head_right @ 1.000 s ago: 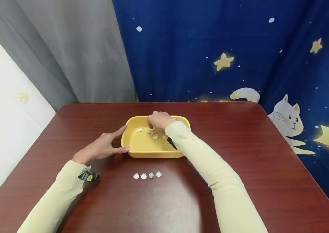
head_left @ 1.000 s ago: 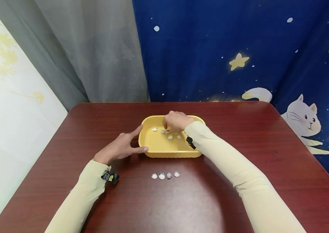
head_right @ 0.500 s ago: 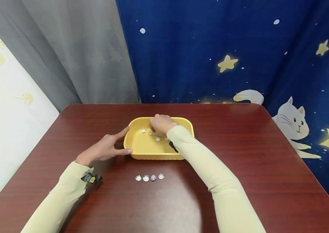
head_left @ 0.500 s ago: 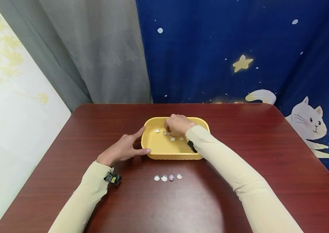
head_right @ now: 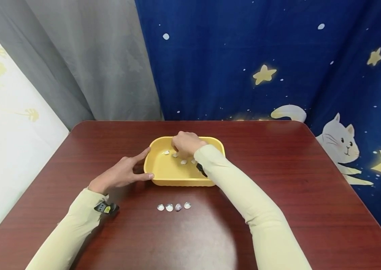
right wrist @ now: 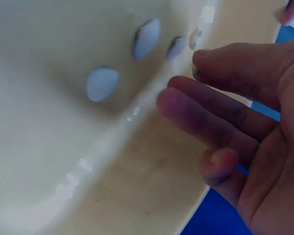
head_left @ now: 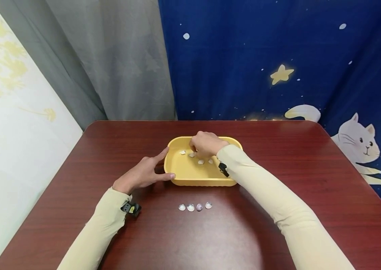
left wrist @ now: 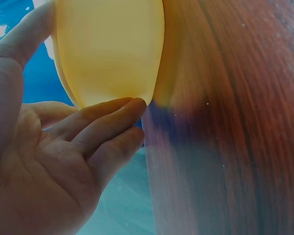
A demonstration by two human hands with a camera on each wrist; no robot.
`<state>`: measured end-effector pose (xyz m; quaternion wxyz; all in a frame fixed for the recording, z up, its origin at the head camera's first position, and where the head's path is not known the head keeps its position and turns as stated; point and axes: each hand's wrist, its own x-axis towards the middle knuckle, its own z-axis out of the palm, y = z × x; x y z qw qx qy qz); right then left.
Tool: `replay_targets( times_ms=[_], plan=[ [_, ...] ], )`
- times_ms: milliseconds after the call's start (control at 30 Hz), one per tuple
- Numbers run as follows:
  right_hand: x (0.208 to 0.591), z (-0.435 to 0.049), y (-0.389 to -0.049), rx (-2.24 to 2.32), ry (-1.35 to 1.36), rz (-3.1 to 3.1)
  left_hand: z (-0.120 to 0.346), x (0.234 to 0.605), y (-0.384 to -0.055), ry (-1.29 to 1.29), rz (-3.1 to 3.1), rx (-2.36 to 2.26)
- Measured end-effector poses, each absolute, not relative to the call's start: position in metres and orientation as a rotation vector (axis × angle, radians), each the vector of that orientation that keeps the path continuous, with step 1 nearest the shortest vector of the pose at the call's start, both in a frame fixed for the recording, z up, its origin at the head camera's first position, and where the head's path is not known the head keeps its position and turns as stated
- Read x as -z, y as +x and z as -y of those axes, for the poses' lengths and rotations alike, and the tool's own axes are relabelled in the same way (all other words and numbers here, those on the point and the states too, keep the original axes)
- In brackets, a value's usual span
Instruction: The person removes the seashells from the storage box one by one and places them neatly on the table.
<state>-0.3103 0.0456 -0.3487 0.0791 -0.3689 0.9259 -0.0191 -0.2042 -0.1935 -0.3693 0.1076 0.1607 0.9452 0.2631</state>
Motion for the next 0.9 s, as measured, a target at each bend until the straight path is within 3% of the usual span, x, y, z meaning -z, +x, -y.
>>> replay_targets(
  times_ms=[900],
  plan=[
    [0.305,-0.095,-0.264,0.280,-1.373,-2.749,0.192,0.368,-0.204,0.445,-2.795,-0.733]
  ],
)
